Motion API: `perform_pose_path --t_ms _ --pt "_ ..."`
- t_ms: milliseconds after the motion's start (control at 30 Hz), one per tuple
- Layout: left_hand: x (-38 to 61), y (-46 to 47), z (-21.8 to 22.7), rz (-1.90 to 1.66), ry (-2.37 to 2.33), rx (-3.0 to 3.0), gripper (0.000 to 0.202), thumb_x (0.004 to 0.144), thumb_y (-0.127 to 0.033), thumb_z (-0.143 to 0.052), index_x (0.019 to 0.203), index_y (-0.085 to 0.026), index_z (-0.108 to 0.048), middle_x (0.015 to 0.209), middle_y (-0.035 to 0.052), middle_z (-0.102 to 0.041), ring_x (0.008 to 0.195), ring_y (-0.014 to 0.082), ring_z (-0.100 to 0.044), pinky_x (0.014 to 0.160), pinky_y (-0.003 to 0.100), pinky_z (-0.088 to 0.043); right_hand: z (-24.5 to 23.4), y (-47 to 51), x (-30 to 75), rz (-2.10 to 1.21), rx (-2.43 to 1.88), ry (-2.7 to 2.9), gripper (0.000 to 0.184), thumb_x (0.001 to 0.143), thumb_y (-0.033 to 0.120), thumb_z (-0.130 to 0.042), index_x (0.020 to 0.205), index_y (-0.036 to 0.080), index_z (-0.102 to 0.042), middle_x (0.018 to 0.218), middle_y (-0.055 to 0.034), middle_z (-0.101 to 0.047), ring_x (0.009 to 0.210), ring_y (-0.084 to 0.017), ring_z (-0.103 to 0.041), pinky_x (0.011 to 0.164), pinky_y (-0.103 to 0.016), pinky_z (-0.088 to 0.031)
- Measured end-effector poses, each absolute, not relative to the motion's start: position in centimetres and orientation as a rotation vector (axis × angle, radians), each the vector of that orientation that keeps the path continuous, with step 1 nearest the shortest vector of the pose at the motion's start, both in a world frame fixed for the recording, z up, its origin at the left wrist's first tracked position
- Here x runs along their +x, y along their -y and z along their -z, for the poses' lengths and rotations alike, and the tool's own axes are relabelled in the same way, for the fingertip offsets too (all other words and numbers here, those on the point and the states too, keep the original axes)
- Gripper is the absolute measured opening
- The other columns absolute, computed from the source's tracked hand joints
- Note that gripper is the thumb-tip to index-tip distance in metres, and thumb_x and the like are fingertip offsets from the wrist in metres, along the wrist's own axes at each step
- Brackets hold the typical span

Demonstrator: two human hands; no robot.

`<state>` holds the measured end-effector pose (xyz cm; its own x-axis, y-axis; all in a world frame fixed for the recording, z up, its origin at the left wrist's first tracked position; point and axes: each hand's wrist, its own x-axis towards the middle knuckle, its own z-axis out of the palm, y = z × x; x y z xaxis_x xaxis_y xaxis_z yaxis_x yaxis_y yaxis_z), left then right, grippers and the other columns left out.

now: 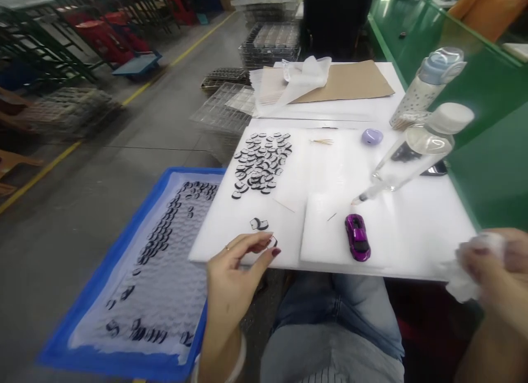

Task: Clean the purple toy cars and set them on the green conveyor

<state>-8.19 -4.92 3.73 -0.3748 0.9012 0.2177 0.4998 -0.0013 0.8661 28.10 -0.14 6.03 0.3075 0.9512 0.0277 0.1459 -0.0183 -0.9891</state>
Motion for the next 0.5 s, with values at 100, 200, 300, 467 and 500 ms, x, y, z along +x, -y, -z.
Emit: perform_pose_path --t_ms 100,200,300,467,500 --pt "-4.8 4.3 -4.5 -1.484 -1.353 1.236 0.017 0.083 -0.035 -0.076 0.097 -0.025 -0.079 0.086 0.0036 -0.072 0.077 0.0167 -0.067 0.067 0.026 -0.058 -6.3 0.9 25.8 -0.746 -1.508 1.34 0.021 0.077 0.04 -0.078 0.074 0.023 -0.066 0.059 -0.0007 -0.052 0.049 -0.013 -0.042 0.042 -0.028 -0.029" --pt "-1.1 3.0 -5.5 -1.465 -0.88 0.996 0.02 0.081 -0.039 -0.079 0.093 -0.024 -0.08 0.081 0.0038 -0.072 0.073 0.013 -0.065 0.066 0.021 -0.056 -6.5 0.9 24.2 -0.798 -1.337 1.47 0.019 0.087 0.035 -0.069 0.074 0.021 -0.067 0.056 0.0009 -0.052 0.047 -0.011 -0.042 0.042 -0.024 -0.031" --pt "1.2 1.7 -5.8 -1.326 -0.572 0.646 0.024 0.078 -0.042 -0.082 0.091 -0.022 -0.08 0.083 0.004 -0.075 0.075 0.0107 -0.067 0.073 0.019 -0.057 -6.7 0.8 23.2 -0.707 -1.202 1.503 0.012 0.086 0.028 -0.07 0.077 0.022 -0.069 0.057 0.0023 -0.055 0.046 -0.009 -0.044 0.041 -0.022 -0.032" --pt "1.8 1.2 -5.3 -1.268 -0.456 0.46 0.024 0.076 -0.037 -0.084 0.09 -0.018 -0.08 0.084 0.0024 -0.077 0.079 0.0084 -0.071 0.078 0.014 -0.056 -6.8 0.5 21.2 -0.569 -1.06 1.597 0.014 0.08 0.015 -0.075 0.09 0.023 -0.071 0.07 0.0016 -0.067 0.05 -0.01 -0.052 0.042 -0.021 -0.038" --pt "1.7 1.3 -5.3 -1.269 -0.456 0.463 0.025 0.075 -0.037 -0.085 0.089 -0.017 -0.08 0.083 0.0023 -0.078 0.078 0.0083 -0.071 0.078 0.014 -0.056 -6.9 0.4 20.7 -0.562 -1.004 1.643 0.018 0.082 0.011 -0.072 0.094 0.024 -0.072 0.072 0.0011 -0.068 0.054 -0.011 -0.055 0.045 -0.022 -0.041"
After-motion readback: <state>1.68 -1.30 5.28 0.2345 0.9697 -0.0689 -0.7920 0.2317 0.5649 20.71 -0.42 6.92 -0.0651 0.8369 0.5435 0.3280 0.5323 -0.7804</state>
